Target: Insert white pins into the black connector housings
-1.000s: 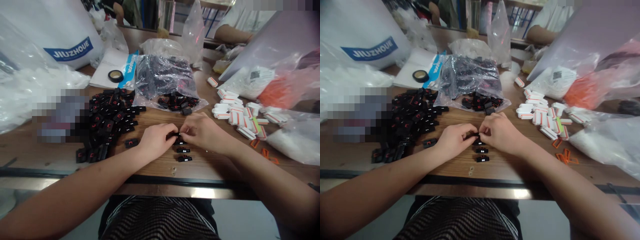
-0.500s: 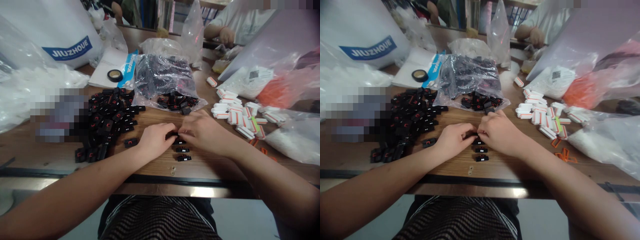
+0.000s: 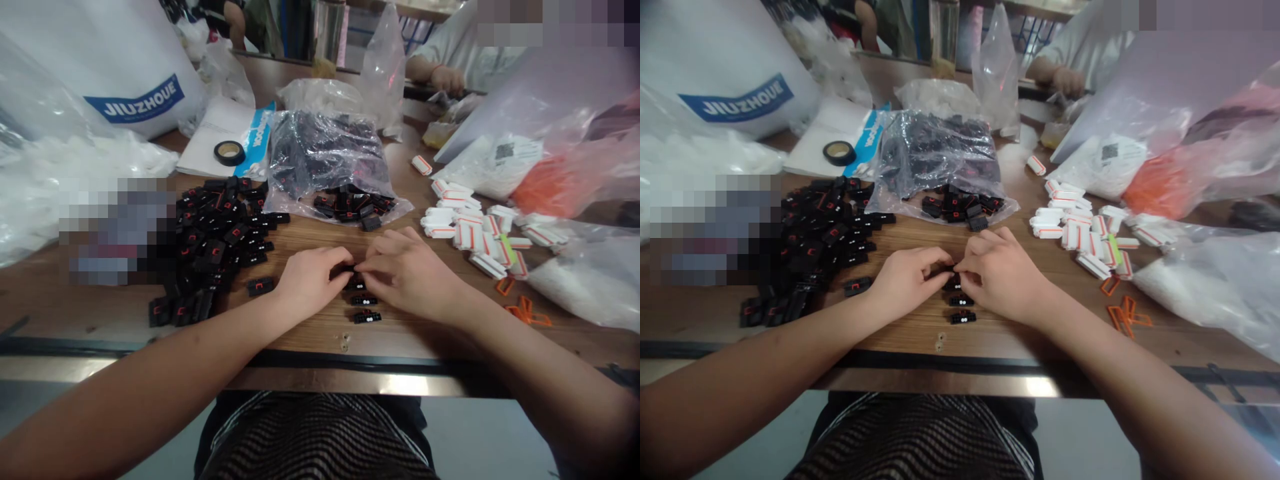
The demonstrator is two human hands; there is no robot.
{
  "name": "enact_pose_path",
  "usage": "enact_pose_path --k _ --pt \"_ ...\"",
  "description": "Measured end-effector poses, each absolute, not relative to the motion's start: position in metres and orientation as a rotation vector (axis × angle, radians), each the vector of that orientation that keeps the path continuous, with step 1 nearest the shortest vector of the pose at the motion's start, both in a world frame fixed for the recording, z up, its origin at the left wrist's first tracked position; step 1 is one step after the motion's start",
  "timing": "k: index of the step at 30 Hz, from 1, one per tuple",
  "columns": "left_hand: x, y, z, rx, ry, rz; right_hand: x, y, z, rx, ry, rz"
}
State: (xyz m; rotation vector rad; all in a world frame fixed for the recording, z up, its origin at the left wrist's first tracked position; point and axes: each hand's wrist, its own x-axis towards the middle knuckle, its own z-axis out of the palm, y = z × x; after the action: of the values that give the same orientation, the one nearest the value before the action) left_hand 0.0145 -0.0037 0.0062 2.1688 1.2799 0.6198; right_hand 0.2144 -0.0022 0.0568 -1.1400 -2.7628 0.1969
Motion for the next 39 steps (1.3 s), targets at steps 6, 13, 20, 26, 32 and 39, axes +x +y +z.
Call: enact_pose_path --k 6,13,20,26,32,39 --pt "0.014 -0.005 0.006 2.149 1.289 0.633 0.241 0.04 0.055 -1.34 -2.463 0.371" --pt "0.014 -0.006 0.009 2.142 1.283 0.632 0.24 0.075 0.045 -1.691 -2.326 0.293" --pt "0.009 -0.007 0.009 2.145 1.151 0.697 0.241 0.077 0.036 -1.659 -2.206 0.692" --pt "0.01 -0.004 0.006 2.008 1.268 0.928 0.226 0.055 0.032 -1.404 -2.184 1.012" --pt "0.012 0.003 0.0 2.05 1.32 0.905 0.208 0.047 0.035 -1.224 -2.285 1.04" --pt "0.012 0.002 0.0 2.095 1.346 0.87 0.265 0.026 0.048 -1.58 -2.378 0.539"
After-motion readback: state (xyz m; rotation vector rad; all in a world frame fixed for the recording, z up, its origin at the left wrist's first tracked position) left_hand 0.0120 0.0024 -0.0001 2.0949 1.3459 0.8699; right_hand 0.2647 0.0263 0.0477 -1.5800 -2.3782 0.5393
